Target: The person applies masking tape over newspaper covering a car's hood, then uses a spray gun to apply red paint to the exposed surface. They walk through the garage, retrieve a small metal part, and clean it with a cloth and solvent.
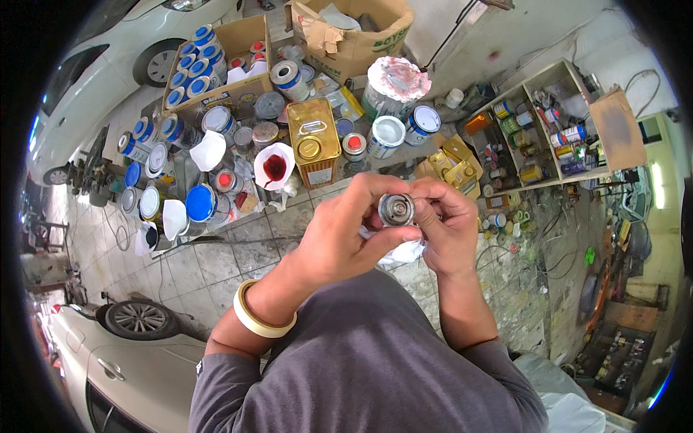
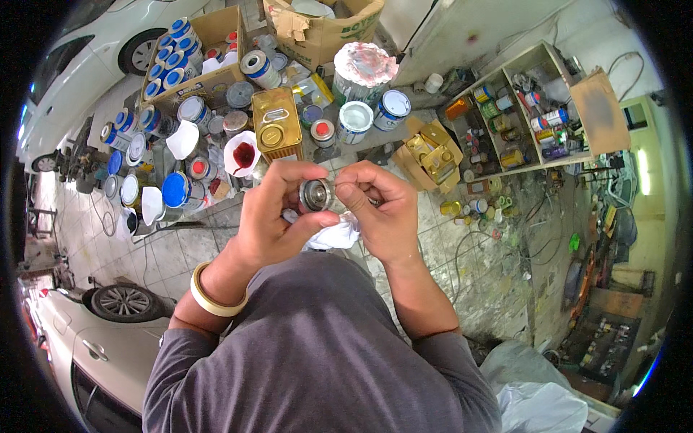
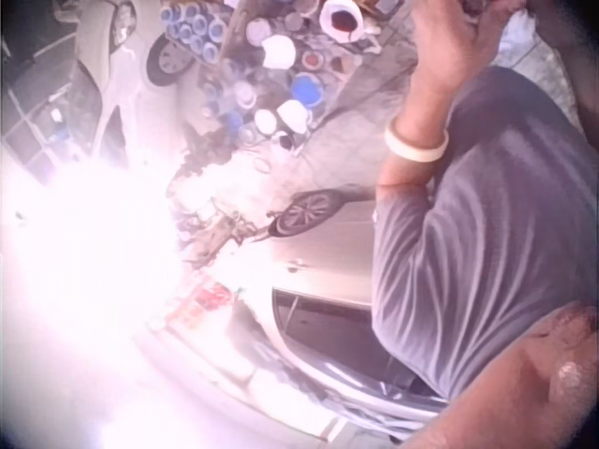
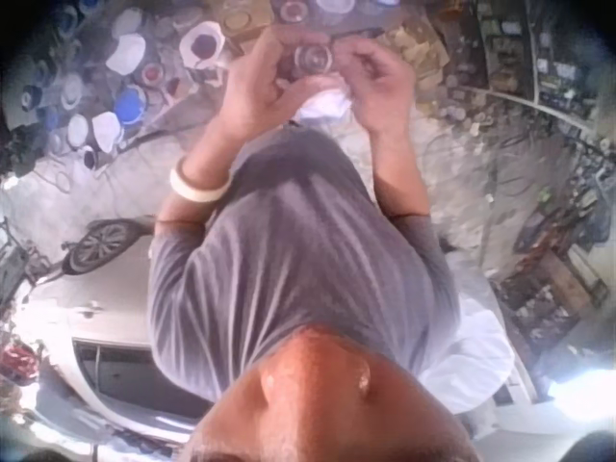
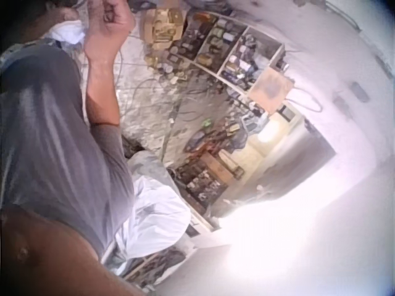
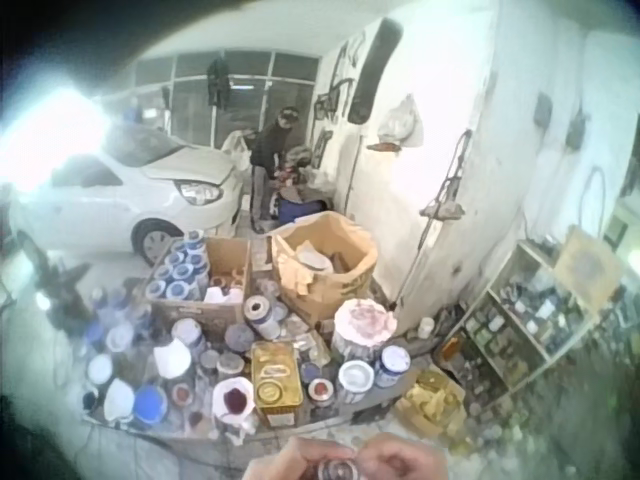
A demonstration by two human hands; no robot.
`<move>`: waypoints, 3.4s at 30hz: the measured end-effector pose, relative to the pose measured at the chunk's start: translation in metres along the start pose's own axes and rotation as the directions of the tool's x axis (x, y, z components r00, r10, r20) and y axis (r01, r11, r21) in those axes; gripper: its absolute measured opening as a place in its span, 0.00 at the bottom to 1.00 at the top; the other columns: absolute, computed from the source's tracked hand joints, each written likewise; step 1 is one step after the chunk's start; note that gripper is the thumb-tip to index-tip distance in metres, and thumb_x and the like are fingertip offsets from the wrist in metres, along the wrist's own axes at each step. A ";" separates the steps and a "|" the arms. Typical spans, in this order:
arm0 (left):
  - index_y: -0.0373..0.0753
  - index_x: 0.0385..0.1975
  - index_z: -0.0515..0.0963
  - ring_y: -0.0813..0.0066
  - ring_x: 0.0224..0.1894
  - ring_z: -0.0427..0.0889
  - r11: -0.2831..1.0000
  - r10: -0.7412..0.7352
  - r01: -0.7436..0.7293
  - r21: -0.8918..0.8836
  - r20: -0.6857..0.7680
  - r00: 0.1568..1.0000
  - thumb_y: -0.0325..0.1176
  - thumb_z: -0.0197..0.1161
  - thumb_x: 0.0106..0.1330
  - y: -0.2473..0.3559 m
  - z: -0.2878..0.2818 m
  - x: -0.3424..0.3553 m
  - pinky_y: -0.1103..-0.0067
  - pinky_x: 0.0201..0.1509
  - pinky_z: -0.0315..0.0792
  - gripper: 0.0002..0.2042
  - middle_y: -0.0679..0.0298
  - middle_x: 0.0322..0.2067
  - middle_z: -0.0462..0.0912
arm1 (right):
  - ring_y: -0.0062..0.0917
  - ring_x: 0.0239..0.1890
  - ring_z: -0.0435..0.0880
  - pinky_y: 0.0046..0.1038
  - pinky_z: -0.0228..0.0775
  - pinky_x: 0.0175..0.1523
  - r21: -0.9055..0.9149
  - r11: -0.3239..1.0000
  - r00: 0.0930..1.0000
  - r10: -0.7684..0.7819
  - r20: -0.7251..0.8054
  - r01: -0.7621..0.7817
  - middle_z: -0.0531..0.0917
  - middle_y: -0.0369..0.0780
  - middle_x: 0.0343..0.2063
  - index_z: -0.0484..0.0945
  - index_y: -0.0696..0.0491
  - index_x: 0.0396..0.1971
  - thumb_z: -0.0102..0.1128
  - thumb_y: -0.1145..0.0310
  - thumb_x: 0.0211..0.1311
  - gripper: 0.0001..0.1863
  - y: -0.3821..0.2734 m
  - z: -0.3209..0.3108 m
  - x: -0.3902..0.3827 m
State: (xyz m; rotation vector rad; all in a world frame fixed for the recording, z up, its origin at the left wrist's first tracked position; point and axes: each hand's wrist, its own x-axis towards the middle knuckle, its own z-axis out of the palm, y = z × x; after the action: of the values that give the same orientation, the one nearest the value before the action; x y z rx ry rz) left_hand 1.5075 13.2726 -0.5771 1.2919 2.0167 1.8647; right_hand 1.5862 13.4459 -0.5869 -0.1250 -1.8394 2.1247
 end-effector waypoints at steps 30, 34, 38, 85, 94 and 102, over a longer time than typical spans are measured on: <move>0.35 0.47 0.81 0.83 0.21 0.72 0.961 0.111 -0.041 0.274 -0.246 0.963 0.37 0.85 0.49 -0.005 0.003 -0.001 0.84 0.24 0.71 0.27 0.64 0.37 0.86 | 0.10 0.31 0.74 0.16 0.65 0.36 -0.299 0.953 0.998 0.040 -0.052 -0.054 0.80 0.30 0.33 0.82 0.59 0.40 0.67 0.72 0.69 0.06 0.017 -0.028 0.002; 0.36 0.46 0.82 0.84 0.20 0.71 0.966 0.104 -0.036 0.256 -0.260 0.960 0.37 0.85 0.48 -0.002 0.001 -0.001 0.84 0.23 0.69 0.26 0.66 0.34 0.86 | 0.12 0.31 0.76 0.16 0.66 0.36 -0.448 0.894 0.999 -0.029 -0.037 0.009 0.82 0.33 0.32 0.83 0.60 0.37 0.69 0.73 0.66 0.06 -0.009 -0.021 -0.006; 0.36 0.46 0.83 0.84 0.20 0.70 0.962 0.111 -0.040 0.271 -0.250 0.962 0.36 0.85 0.48 -0.002 0.001 -0.004 0.84 0.23 0.68 0.26 0.67 0.33 0.85 | 0.21 0.31 0.81 0.21 0.71 0.36 -0.671 0.705 0.964 -0.261 0.055 0.229 0.84 0.39 0.33 0.84 0.60 0.36 0.72 0.78 0.59 0.06 -0.039 -0.016 -0.010; 0.39 0.44 0.83 0.76 0.23 0.77 0.956 0.086 -0.093 0.278 0.038 0.996 0.31 0.81 0.52 0.012 -0.018 -0.002 0.78 0.26 0.73 0.19 0.66 0.26 0.80 | 0.27 0.32 0.72 0.27 0.65 0.32 -0.625 0.236 0.665 -0.169 0.728 0.744 0.75 0.34 0.30 0.86 0.51 0.32 0.69 0.77 0.42 0.12 -0.078 -0.002 0.029; 0.41 0.45 0.83 0.78 0.23 0.75 0.948 0.113 -0.101 0.301 -0.022 0.993 0.31 0.81 0.52 0.008 -0.020 -0.001 0.79 0.25 0.73 0.20 0.68 0.27 0.80 | 0.26 0.32 0.71 0.27 0.62 0.32 -0.646 0.237 0.684 -0.356 0.637 0.726 0.78 0.33 0.33 0.88 0.53 0.36 0.67 0.80 0.41 0.17 -0.072 -0.007 0.023; 0.38 0.42 0.84 0.84 0.22 0.74 0.946 0.157 -0.133 0.296 -0.060 0.986 0.30 0.83 0.47 0.001 -0.013 0.004 0.84 0.23 0.68 0.20 0.70 0.24 0.79 | 0.23 0.32 0.71 0.25 0.64 0.32 -0.596 -0.233 0.485 -0.395 0.780 0.769 0.78 0.32 0.33 0.86 0.51 0.32 0.72 0.71 0.40 0.14 -0.070 0.000 0.015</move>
State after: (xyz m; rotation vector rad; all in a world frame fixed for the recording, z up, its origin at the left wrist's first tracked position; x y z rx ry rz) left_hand 1.4980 13.2650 -0.5713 1.4937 2.3734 1.7529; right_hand 1.5851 13.4583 -0.5169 0.7767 -2.3329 -0.0617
